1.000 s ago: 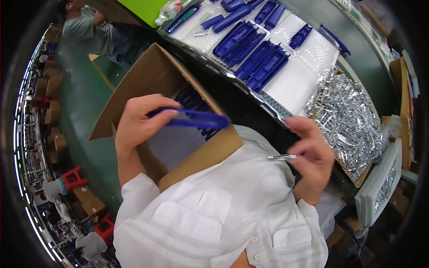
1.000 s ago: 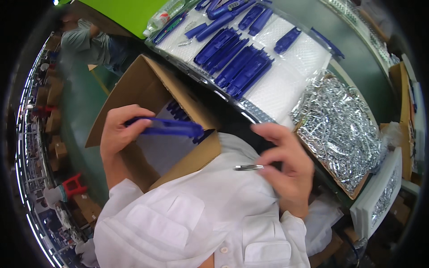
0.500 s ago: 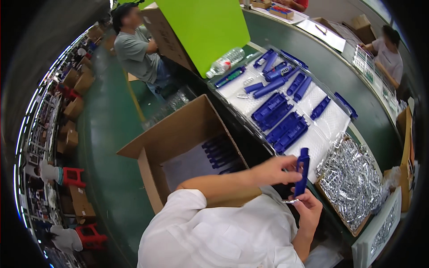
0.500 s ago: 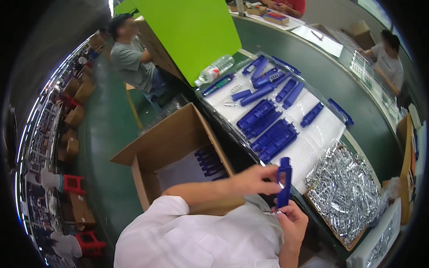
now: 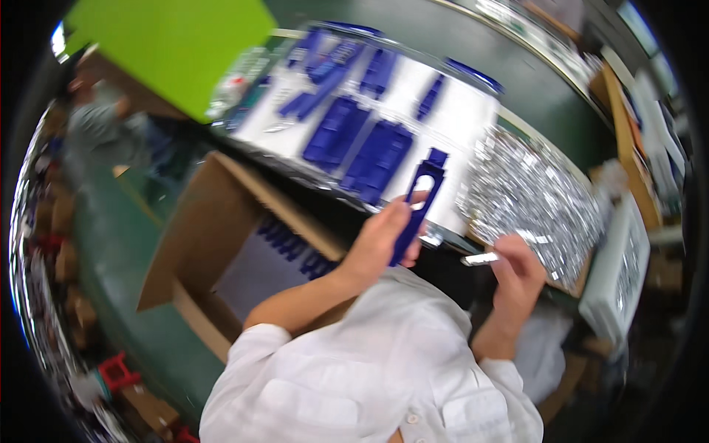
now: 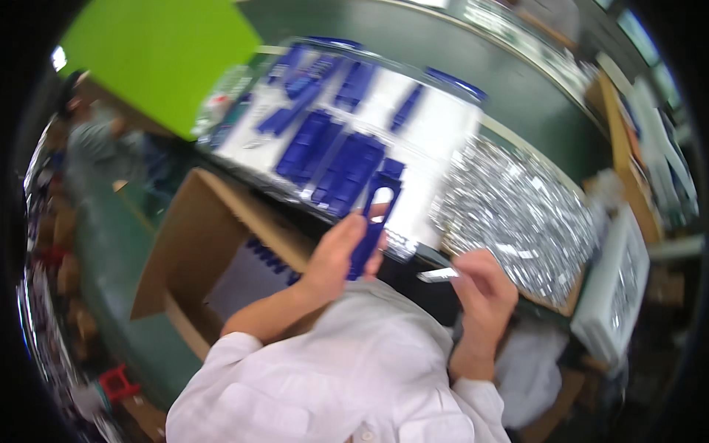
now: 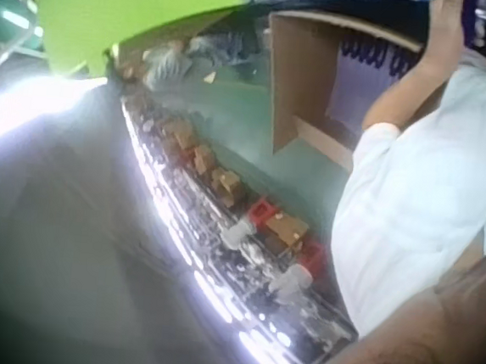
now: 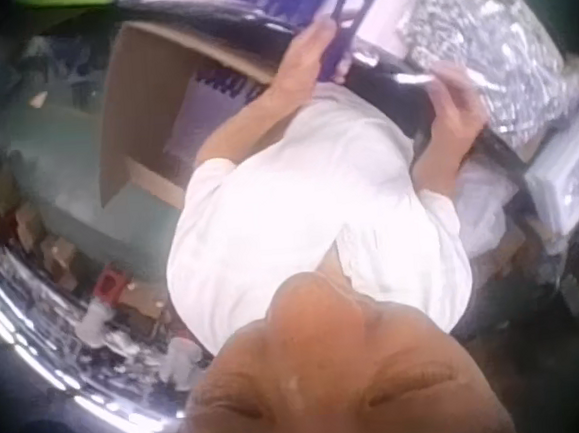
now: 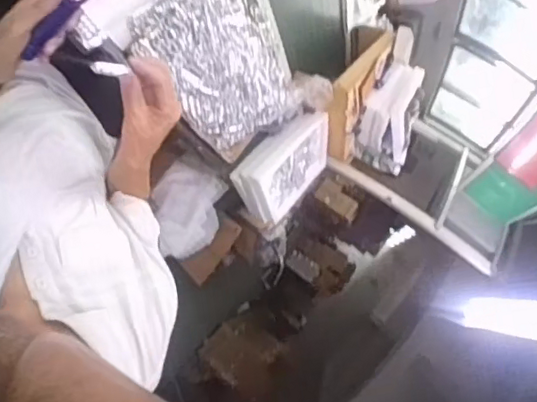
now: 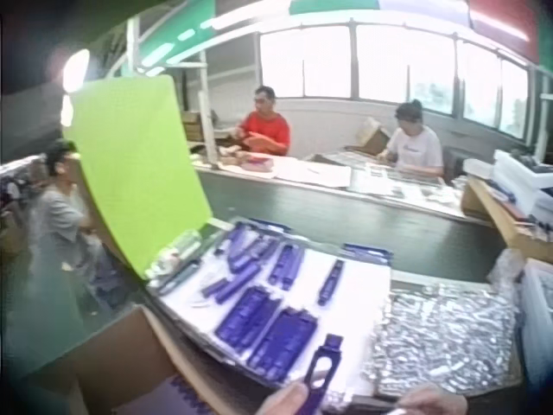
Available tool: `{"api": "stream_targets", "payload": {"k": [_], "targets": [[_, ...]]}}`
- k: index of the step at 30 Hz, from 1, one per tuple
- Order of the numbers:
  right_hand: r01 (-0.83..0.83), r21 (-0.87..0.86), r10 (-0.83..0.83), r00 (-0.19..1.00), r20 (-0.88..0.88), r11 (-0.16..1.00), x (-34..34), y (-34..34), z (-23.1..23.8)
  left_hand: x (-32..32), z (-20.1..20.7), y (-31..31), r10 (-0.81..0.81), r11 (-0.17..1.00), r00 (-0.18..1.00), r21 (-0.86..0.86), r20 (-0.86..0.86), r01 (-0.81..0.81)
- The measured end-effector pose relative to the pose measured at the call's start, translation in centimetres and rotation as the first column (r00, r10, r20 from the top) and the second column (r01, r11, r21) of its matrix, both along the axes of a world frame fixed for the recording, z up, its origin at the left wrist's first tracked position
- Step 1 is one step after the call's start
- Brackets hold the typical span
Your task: The person repeatedly picks up a blue plastic tool handle and a small metal clip, inserts the clip into the handle, and places the assembled unit into a cardboard box. The process is repeated continuously throughout the clip.
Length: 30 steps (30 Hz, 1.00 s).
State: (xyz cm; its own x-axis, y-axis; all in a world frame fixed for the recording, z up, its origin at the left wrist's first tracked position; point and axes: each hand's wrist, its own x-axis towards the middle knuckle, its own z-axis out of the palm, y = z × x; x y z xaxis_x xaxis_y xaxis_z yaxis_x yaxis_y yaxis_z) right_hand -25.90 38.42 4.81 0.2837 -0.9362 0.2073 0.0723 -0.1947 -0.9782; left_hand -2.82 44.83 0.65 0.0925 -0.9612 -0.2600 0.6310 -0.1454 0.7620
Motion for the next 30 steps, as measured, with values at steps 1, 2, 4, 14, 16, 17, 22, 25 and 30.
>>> {"api": "stream_targets", "payload": {"k": [1,2,4,14,16,17,22,25,30], "targets": [[0.022,-0.004,-0.022,1.000,-0.008,1.000,0.0,-0.4,0.4,-0.3,-0.1,0.2,-0.078,0.997,0.997,-0.018,0.017,0.078],[0.043,-0.007,-0.043,0.999,-0.015,0.999,0.0,-0.6,0.6,-0.8,-0.3,0.4,-0.134,0.991,0.991,0.003,-0.004,0.134],[0.210,0.015,-0.208,0.975,-0.072,0.978,0.7,0.0,1.4,-1.7,-0.5,0.5,-0.262,0.965,0.965,0.025,0.004,0.262],[0.074,-0.428,-0.290,0.836,-0.467,0.901,0.9,-0.4,1.2,-2.8,0.4,0.1,-0.474,0.880,0.859,0.091,0.195,0.465],[0.034,-0.434,-0.277,0.813,-0.512,0.900,1.0,-0.4,1.0,-2.9,0.4,0.2,-0.489,0.872,0.851,0.098,0.192,0.480],[0.017,-0.436,-0.268,0.809,-0.522,0.900,1.0,-0.6,0.9,-2.9,0.4,0.1,-0.497,0.868,0.845,0.100,0.198,0.486],[-0.079,-0.480,-0.259,0.760,-0.596,0.874,1.3,-1.0,0.9,-2.8,0.2,0.0,-0.512,0.859,0.835,0.107,0.202,0.501],[-0.117,-0.484,-0.254,0.732,-0.632,0.867,1.4,-1.2,0.9,-2.7,0.2,-0.1,-0.529,0.848,0.810,0.137,0.253,0.511],[-0.155,-0.443,-0.223,0.692,-0.687,0.883,2.1,-0.8,0.7,-2.5,-0.6,0.3,-0.502,0.864,0.836,0.161,0.222,0.477]]}}
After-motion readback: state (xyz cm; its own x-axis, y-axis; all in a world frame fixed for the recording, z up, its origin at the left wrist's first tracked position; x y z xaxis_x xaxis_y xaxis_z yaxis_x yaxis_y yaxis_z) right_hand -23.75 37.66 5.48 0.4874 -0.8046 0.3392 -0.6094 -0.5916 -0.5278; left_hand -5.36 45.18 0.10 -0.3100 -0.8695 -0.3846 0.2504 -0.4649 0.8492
